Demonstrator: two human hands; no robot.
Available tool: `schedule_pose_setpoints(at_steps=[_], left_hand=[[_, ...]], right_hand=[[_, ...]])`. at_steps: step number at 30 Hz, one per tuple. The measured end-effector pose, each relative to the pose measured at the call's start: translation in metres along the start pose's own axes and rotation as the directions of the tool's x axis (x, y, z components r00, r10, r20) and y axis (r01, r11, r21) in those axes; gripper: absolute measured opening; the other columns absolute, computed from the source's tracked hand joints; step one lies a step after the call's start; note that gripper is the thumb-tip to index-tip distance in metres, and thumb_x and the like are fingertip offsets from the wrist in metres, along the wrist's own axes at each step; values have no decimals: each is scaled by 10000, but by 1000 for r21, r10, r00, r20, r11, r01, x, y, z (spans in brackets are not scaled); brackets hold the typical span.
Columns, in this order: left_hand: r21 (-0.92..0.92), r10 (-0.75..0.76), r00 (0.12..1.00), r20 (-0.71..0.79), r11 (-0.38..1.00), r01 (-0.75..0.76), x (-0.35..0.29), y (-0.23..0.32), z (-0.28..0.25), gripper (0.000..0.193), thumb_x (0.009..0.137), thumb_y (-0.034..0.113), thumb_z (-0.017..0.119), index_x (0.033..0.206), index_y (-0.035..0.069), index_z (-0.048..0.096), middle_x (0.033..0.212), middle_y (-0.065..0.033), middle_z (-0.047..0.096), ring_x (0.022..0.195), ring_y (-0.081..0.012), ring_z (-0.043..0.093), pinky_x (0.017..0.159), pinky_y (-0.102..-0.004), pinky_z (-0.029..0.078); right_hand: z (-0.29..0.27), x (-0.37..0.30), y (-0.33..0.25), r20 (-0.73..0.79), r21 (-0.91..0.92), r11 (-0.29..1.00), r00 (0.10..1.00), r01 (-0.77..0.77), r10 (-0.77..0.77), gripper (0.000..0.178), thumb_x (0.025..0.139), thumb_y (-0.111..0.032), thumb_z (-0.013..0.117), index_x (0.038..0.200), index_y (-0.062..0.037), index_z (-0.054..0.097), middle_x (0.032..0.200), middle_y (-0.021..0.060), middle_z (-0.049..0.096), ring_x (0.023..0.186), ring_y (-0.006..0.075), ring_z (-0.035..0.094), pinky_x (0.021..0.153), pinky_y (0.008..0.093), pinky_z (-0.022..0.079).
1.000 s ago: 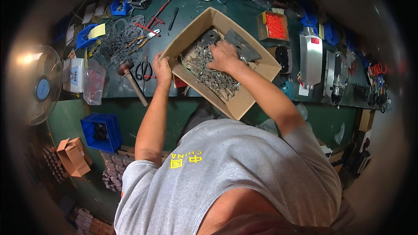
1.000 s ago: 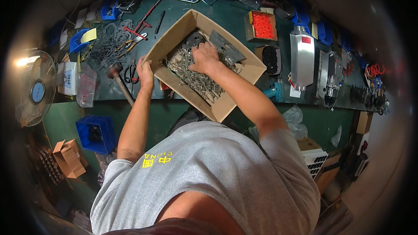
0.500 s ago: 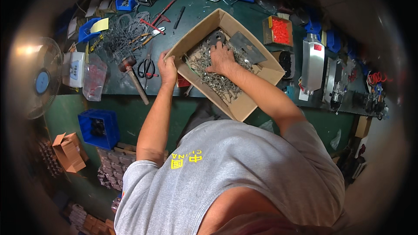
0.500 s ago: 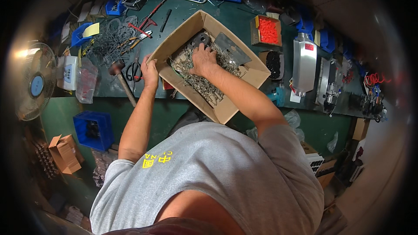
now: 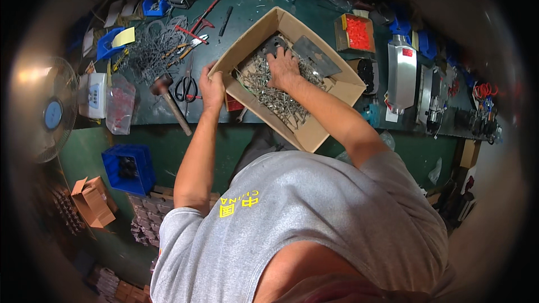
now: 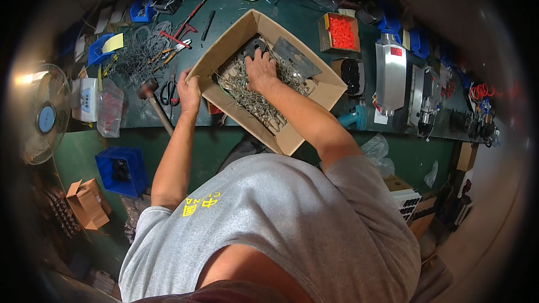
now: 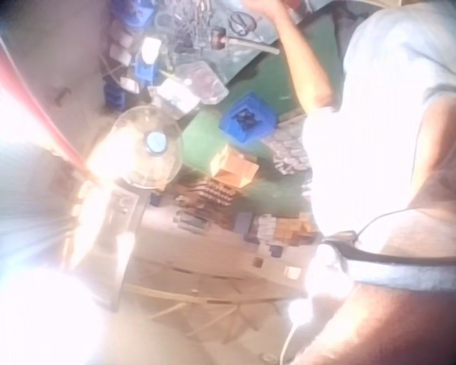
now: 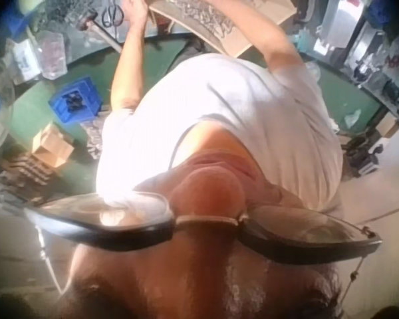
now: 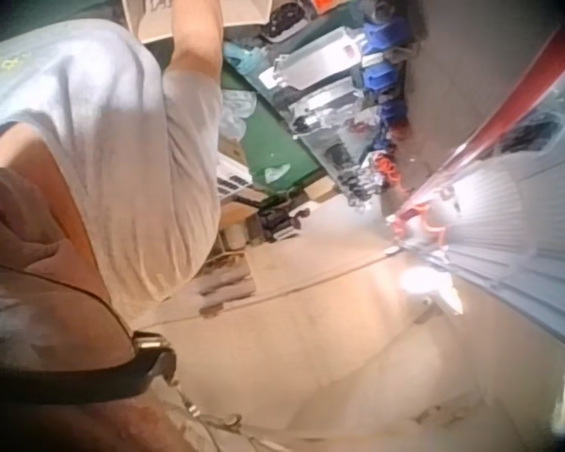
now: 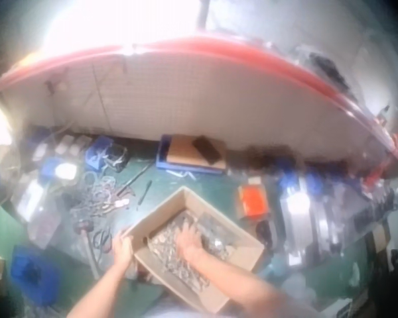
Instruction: The person assembles an electronic device on a workbench. They retrieve screws from a box, attach a black plastic component to a metal heatsink, and use a power drill to fasten a silver metal casing onto the assembly.
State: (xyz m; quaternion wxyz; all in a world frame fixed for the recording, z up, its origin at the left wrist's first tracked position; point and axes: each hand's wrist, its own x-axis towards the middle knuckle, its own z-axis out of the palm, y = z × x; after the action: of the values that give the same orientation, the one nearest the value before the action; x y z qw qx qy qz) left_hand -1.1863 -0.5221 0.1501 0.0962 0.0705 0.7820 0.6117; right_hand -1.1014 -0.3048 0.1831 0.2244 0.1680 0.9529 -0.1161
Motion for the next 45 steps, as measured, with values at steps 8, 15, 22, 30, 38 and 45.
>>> schedule_pose_setpoints(at_steps=[8,15,22,30,38,45], left_hand=[[755,-105,892,439,581,-303,40,98,12,357,843,235,726,1125,36,634,1052,-224,715,1041,-412,675,882,-497,535],[802,-41,930,365,521,-292,44,77,25,290,854,228,717,1074,66,620,968,-225,717,956,-435,688,817,-544,537],[811,-53,933,355,514,-280,44,73,25,281,860,180,700,1101,80,596,982,-214,726,951,-430,697,815,-537,549],[812,-19,935,355,502,-298,44,68,24,286,873,207,695,1098,75,576,968,-211,722,937,-435,694,807,-541,544],[779,9,934,358,548,-304,47,61,21,258,878,183,667,1091,69,575,970,-222,721,940,-439,692,790,-550,532],[789,14,939,344,537,-297,43,65,17,215,878,130,629,1080,77,579,965,-230,721,930,-445,691,792,-550,541]], right_hand=[[2,9,8,27,1,995,995,-99,99,860,690,-345,915,1399,-116,486,1452,253,383,1284,462,503,1043,511,486],[1,20,8,139,-95,986,978,-141,153,999,703,-488,885,1471,-91,384,1360,238,542,1263,426,555,1028,486,495],[4,15,3,132,-62,977,969,-204,210,1210,675,-512,894,1605,-155,207,1407,210,509,1314,374,522,1021,499,481],[-12,3,12,119,90,986,985,-137,126,1194,679,-384,906,1618,-210,190,1412,208,536,1309,391,527,1059,501,465],[-26,-59,33,-219,323,945,975,47,26,1086,672,-212,855,1575,-167,253,1292,224,612,1206,431,566,991,515,494],[-28,-83,42,-316,417,908,941,26,118,1022,663,-169,827,1550,-187,320,1233,248,637,1155,436,601,961,513,494]])
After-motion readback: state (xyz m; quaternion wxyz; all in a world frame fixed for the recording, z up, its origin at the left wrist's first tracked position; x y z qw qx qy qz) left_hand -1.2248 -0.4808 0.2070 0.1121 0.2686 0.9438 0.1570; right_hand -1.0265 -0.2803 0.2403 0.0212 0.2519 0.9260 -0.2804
